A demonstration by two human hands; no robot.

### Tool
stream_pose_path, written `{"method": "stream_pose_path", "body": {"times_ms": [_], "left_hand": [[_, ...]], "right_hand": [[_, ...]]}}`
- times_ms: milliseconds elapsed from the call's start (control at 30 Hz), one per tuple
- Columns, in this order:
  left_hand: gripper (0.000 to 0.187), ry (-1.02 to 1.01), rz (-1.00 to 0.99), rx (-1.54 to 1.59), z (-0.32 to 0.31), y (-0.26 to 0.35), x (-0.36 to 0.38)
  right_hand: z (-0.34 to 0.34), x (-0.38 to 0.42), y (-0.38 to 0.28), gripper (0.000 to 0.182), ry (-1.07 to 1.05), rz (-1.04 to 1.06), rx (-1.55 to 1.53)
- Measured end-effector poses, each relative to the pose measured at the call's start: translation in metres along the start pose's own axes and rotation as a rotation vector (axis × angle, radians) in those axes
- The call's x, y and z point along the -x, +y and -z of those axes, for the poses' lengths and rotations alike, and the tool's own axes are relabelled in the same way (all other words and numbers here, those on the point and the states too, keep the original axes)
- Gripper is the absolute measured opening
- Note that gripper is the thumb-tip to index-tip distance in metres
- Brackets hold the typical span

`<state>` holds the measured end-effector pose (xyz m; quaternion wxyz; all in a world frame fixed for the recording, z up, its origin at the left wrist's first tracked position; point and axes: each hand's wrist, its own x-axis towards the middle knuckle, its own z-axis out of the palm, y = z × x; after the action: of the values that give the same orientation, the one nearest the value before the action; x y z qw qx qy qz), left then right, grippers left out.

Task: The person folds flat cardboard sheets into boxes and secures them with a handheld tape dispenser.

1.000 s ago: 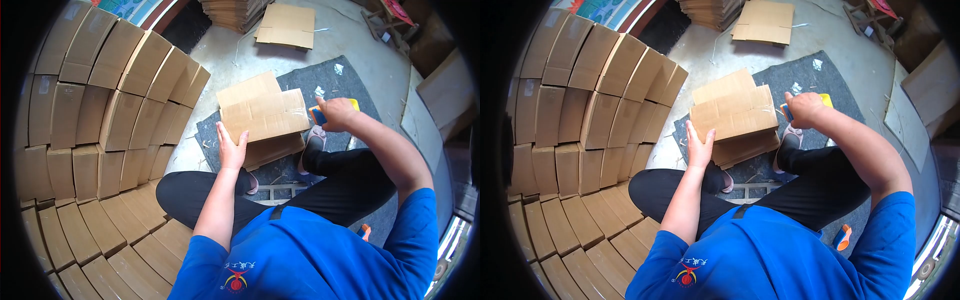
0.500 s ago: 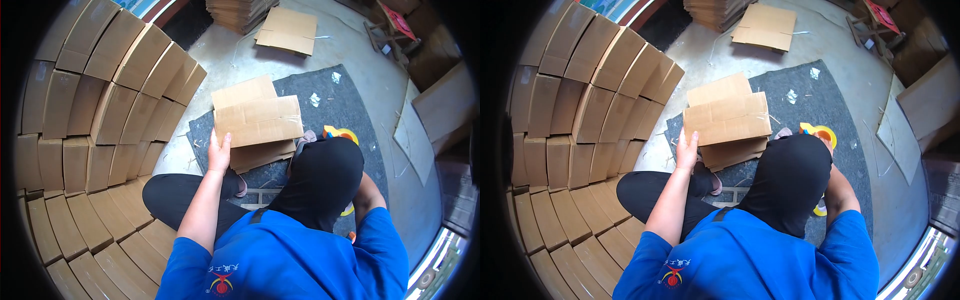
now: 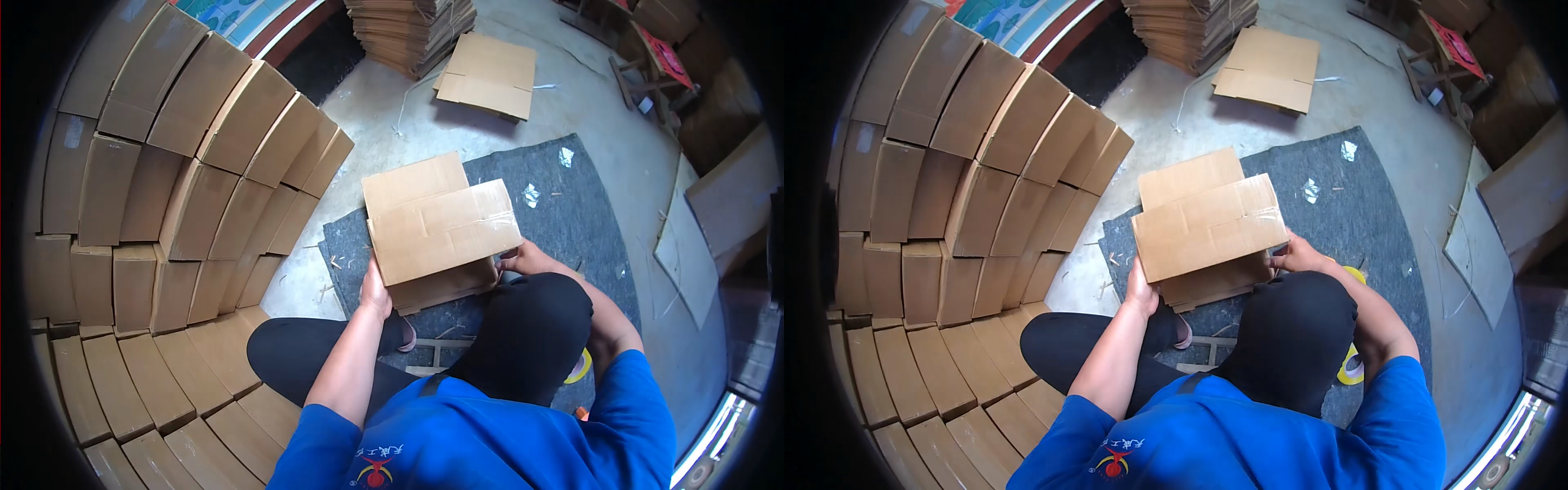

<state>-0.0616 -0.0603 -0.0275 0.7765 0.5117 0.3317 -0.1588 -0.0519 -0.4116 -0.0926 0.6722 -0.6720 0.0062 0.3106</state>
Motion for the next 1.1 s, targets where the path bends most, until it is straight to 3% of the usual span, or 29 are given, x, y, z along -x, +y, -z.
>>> {"method": "stream_pose_path", "body": {"times_ms": [33, 100, 167, 200, 233, 267, 300, 367, 400, 433, 567, 633, 700, 833, 900, 933, 967, 1000, 1067, 1100], "left_hand": [[0.059, 0.0, -0.055, -0.03, -0.001, -0.006, 0.005], [0.061, 0.028, -0.411, -0.094, -0.016, -0.019, 0.031], [0.054, 0.053, -0.667, -0.264, -0.041, -0.017, 0.068], [0.056, 0.074, -0.72, -0.491, -0.059, -0.01, 0.091], [0.057, 0.001, -0.814, -0.687, -0.057, -0.021, 0.1], [0.049, -0.079, -0.899, -0.806, -0.065, -0.021, 0.111], [0.033, -0.193, -0.921, -0.841, -0.071, -0.018, 0.113], [0.023, -0.2, -0.895, -0.855, -0.069, -0.014, 0.098], [0.02, -0.087, -0.88, -0.783, -0.072, -0.005, 0.086], [0.022, 0.014, -0.93, -0.81, -0.073, 0.005, 0.067], [0.057, 0.285, -0.713, -0.796, -0.069, 0.015, -0.046], [0.061, 0.154, -0.396, -0.489, -0.078, 0.011, -0.095], [0.058, -0.077, -0.113, -0.387, -0.098, 0.026, -0.102], [0.043, -0.038, -0.138, -0.384, -0.105, 0.011, -0.119], [0.041, -0.107, -0.348, -0.642, -0.088, -0.014, -0.13], [0.038, -0.113, -0.665, -0.917, -0.091, -0.008, -0.116], [0.034, -0.163, -0.575, -1.091, -0.088, -0.004, -0.107], [0.034, -0.224, -0.432, -0.997, -0.086, -0.009, -0.099], [0.032, -0.312, -0.356, -0.93, -0.063, -0.048, -0.099], [0.031, -0.298, -0.469, -1.001, -0.058, -0.057, -0.094]], "right_hand": [[0.001, 0.0, -0.024, 0.072, 0.069, 0.005, 0.126], [0.007, -0.013, -0.068, 0.06, 0.089, 0.078, 0.266], [0.016, -0.048, -0.079, 0.045, 0.184, 0.115, -0.064], [0.023, -0.066, -0.085, 0.041, 0.211, 0.099, -0.28], [0.037, -0.084, -0.089, 0.039, 0.274, -0.015, -0.404], [0.049, -0.099, -0.092, 0.037, 0.338, -0.129, -0.525], [0.05, -0.107, -0.1, 0.032, 0.561, -0.209, -0.479], [0.056, -0.117, -0.077, 0.033, 0.595, -0.225, -0.42], [0.06, -0.123, -0.059, 0.034, 0.628, -0.234, -0.365], [0.066, -0.123, -0.037, 0.038, 0.502, -0.223, -0.548], [0.067, -0.094, -0.012, 0.05, 0.49, -0.201, -0.782], [0.06, -0.092, -0.019, 0.047, 0.495, -0.149, -0.749], [0.051, -0.094, -0.025, 0.046, 0.566, -0.153, -0.757], [0.066, -0.102, -0.014, 0.038, 0.669, -0.167, -0.792], [0.071, -0.101, 0.0, 0.034, 0.716, -0.193, -0.849], [0.075, -0.099, 0.015, 0.035, 0.716, -0.236, -0.852], [0.077, -0.099, 0.028, 0.037, 0.703, -0.281, -0.854], [0.069, -0.097, 0.026, 0.037, 0.711, -0.225, -0.936], [0.063, -0.092, 0.025, 0.036, 0.741, -0.258, -0.915], [0.059, -0.093, 0.026, 0.037, 0.749, -0.192, -1.004]]}}
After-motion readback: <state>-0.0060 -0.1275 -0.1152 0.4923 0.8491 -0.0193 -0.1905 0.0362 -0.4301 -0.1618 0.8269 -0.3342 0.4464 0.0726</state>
